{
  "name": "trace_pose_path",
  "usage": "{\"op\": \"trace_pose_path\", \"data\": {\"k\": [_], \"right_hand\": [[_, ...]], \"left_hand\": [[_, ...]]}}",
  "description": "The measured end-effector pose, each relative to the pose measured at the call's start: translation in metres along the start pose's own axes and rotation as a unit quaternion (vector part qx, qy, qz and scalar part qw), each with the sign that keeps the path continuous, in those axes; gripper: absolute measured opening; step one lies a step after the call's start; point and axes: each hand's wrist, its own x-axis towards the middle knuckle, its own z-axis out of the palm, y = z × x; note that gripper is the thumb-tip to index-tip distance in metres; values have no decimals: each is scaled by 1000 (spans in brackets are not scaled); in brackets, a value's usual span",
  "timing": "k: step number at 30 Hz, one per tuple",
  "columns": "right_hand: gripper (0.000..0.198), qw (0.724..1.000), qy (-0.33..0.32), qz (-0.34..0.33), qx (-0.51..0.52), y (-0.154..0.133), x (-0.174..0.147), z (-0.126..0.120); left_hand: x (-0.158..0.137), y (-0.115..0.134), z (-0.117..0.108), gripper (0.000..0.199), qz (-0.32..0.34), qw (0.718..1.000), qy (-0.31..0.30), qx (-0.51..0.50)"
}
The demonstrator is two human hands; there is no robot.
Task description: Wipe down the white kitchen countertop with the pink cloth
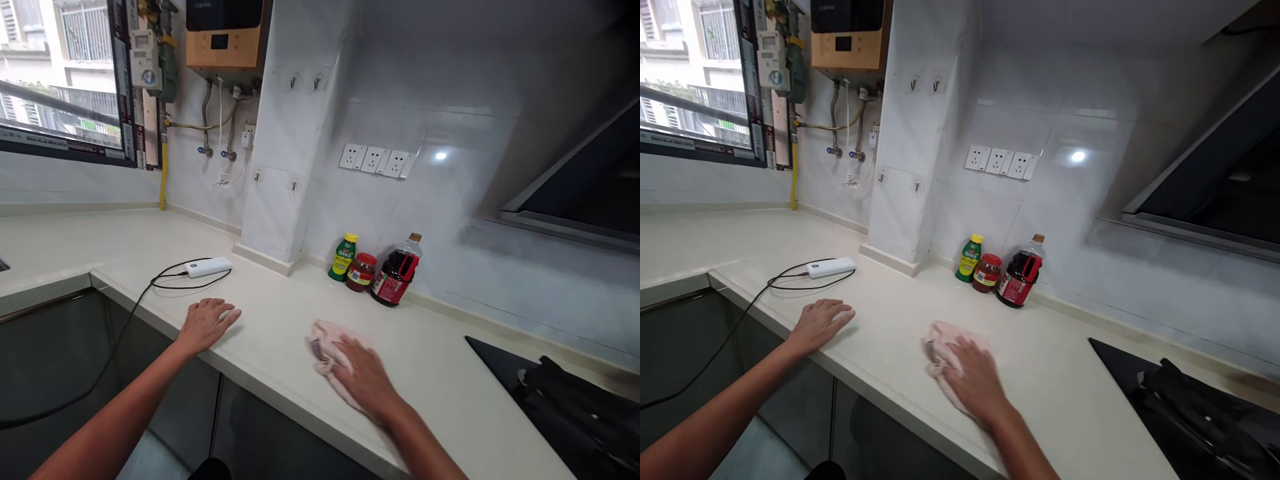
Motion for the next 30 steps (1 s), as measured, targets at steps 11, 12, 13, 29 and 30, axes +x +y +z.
{"op": "trace_pose_path", "data": {"k": [11, 12, 13, 29, 30], "right_hand": [[54, 980, 128, 121, -89, 170, -164, 24], [50, 984, 124, 87, -91, 156, -160, 26], [47, 987, 118, 53, -91, 137, -154, 27], [53, 993, -26, -111, 36, 34, 47, -12], [53, 997, -14, -74, 24, 53, 58, -15]], "left_hand": [[-15, 62, 2, 52, 124, 991, -29, -51], [-19, 77, 4, 50, 145, 986, -38, -66], [-22, 91, 5, 48, 165, 982, -47, -81], [-26, 122, 30, 40, 178, 977, -19, -118], [-26, 122, 32, 39, 178, 977, -19, -113]]}}
